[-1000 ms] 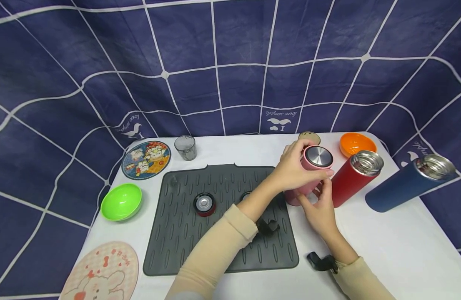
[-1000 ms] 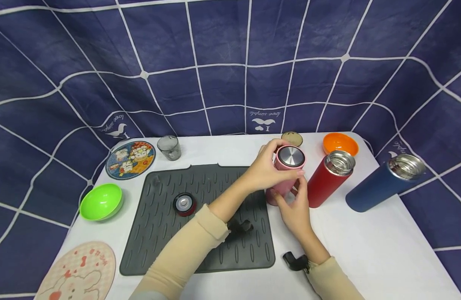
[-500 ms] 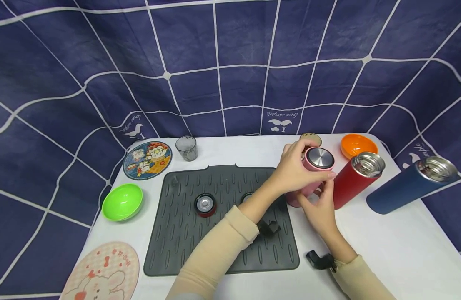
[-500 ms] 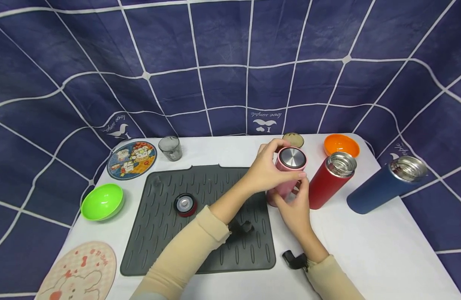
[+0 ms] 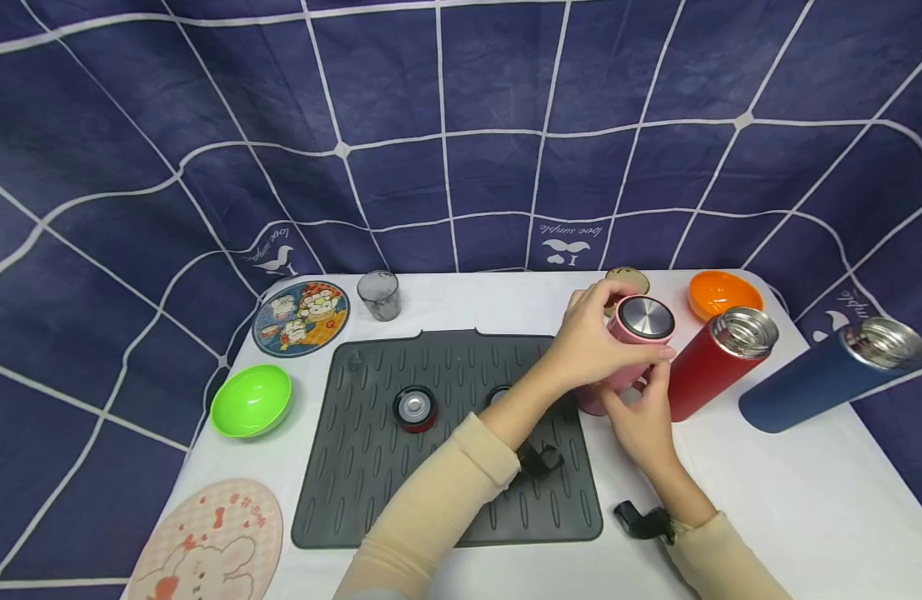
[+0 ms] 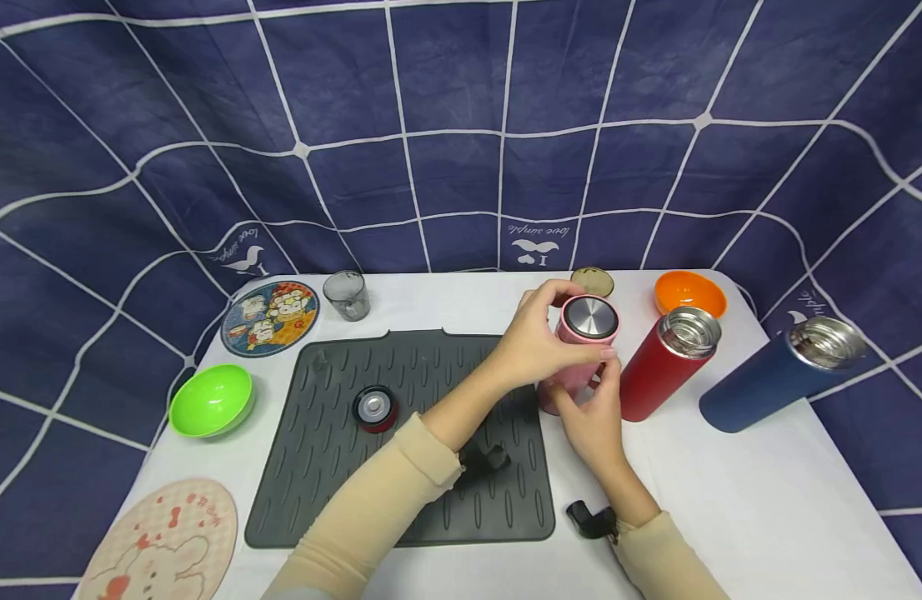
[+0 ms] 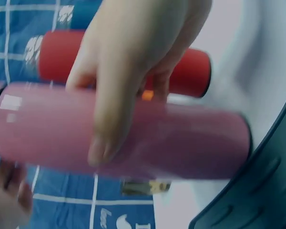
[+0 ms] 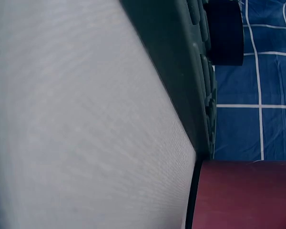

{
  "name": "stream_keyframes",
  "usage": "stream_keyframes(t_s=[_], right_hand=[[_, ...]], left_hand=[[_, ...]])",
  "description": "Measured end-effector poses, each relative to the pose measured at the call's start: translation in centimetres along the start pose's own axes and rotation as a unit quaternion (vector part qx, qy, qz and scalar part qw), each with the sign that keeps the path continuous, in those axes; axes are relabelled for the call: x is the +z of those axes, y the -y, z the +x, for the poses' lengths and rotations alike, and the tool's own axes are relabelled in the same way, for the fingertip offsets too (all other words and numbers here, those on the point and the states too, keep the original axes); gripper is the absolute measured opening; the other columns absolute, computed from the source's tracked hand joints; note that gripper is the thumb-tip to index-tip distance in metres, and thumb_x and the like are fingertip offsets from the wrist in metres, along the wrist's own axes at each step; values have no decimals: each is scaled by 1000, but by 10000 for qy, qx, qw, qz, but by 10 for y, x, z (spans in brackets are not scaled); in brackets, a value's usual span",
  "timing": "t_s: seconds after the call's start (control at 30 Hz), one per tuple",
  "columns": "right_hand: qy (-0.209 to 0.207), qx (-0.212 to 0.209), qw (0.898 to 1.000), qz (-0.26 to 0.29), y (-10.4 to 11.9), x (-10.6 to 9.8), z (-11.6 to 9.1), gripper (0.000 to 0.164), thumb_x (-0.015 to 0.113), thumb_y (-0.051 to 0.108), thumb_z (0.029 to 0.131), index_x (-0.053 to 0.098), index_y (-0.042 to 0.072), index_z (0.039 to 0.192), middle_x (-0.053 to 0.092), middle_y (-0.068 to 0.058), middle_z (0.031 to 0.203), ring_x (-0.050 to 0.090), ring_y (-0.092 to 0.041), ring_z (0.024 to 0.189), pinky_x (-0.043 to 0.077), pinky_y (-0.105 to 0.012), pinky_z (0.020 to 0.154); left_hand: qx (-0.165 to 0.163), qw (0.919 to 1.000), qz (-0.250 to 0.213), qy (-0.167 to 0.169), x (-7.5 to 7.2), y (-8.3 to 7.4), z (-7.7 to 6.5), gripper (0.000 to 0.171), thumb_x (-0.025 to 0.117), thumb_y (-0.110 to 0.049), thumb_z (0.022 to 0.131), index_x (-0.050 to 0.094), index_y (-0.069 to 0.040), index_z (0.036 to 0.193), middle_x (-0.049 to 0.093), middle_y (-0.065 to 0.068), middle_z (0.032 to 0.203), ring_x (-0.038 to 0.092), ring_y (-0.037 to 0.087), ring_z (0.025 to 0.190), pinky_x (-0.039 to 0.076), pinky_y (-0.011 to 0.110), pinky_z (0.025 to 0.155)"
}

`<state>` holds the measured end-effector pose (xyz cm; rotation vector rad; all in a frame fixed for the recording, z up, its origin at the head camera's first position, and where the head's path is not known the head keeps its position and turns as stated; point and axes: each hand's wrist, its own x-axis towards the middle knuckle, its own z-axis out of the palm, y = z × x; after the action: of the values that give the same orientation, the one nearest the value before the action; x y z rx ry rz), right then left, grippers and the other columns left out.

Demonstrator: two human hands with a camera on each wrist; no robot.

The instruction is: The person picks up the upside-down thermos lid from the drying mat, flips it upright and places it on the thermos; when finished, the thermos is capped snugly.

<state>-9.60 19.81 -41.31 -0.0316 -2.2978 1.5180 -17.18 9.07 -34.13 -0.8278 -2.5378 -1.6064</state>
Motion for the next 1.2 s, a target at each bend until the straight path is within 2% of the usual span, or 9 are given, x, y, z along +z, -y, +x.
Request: stream_keyframes(t_s=[0.2, 0.43, 0.53, 0.63, 0.73, 0.83, 0.9, 1.07, 1.2], right_hand=[[-7, 88, 9999, -68, 0, 0, -1, 78, 70, 6, 80, 24, 16, 142, 41, -5, 134, 38, -3, 118, 36, -24, 96], [-117, -255, 9990, 340, -6, 1, 3, 77, 68, -4, 76, 26, 6, 140, 42, 6, 127, 40, 0, 111, 36, -17, 89], [-211, -188, 9994, 215, -17, 4, 6, 81, 71, -2, 76, 25, 14, 141, 43, 0, 128, 41, -1, 110, 38, -15, 85], [-284, 15, 9996, -89, -28, 7, 10, 79, 73, 6, 77, 26, 19, 140, 46, -3, 130, 45, -5, 112, 40, -20, 86], [-263, 85, 9992, -291, -33, 9, 11, 77, 75, 15, 78, 28, 18, 139, 49, -4, 131, 49, -13, 115, 42, -32, 92], [-151, 86, 9995, -264, -35, 10, 12, 76, 76, 16, 78, 29, 16, 138, 49, -4, 133, 50, -16, 117, 41, -40, 98], [-116, 129, 9994, -301, -34, 10, 12, 75, 76, 14, 78, 29, 14, 137, 51, -4, 131, 50, -10, 114, 42, -33, 97], [-147, 76, 9993, -342, -17, 8, 9, 73, 71, 4, 79, 29, 6, 138, 52, -9, 127, 48, -1, 107, 39, -14, 86], [-89, 84, 9995, -291, -1, 6, 7, 72, 70, 4, 80, 27, 4, 137, 48, -11, 131, 49, -8, 112, 38, -14, 90]], left_hand=[[216, 9942, -580, 883, -7, 5, 7, 79, 82, -34, 70, 42, -23, 136, 49, -10, 131, 42, 6, 113, 40, 20, 95], [25, 9948, 670, -763, 24, -8, -1, 81, 84, -50, 62, 41, -23, 125, 49, -12, 124, 39, 6, 112, 33, 24, 95], [-85, 9917, 760, -1037, 29, -11, -4, 74, 82, -47, 65, 45, -21, 124, 54, -10, 118, 41, 8, 108, 34, 24, 92], [-151, 9949, 643, -767, 24, -9, -1, 69, 81, -44, 67, 50, -21, 124, 59, -11, 112, 43, 6, 107, 34, 22, 90], [-117, 9995, -245, 141, 11, -2, 7, 65, 82, -33, 69, 54, -21, 127, 62, -8, 113, 51, 4, 104, 40, 17, 89], [-201, 9907, -1044, 847, 2, 3, 12, 75, 82, -21, 69, 47, -23, 134, 57, -8, 124, 54, 3, 104, 44, 18, 90], [-217, 9914, -1037, 774, 4, 3, 11, 83, 84, -25, 67, 39, -26, 136, 52, -11, 128, 50, 3, 108, 41, 20, 93], [-216, 9985, -6, -506, 20, -4, 2, 83, 86, -47, 59, 40, -25, 124, 50, -14, 118, 42, 5, 110, 34, 24, 93], [-113, 9971, -754, 15, 13, 1, 6, 69, 86, -31, 65, 51, -20, 123, 57, -7, 115, 51, 4, 103, 42, 17, 89]])
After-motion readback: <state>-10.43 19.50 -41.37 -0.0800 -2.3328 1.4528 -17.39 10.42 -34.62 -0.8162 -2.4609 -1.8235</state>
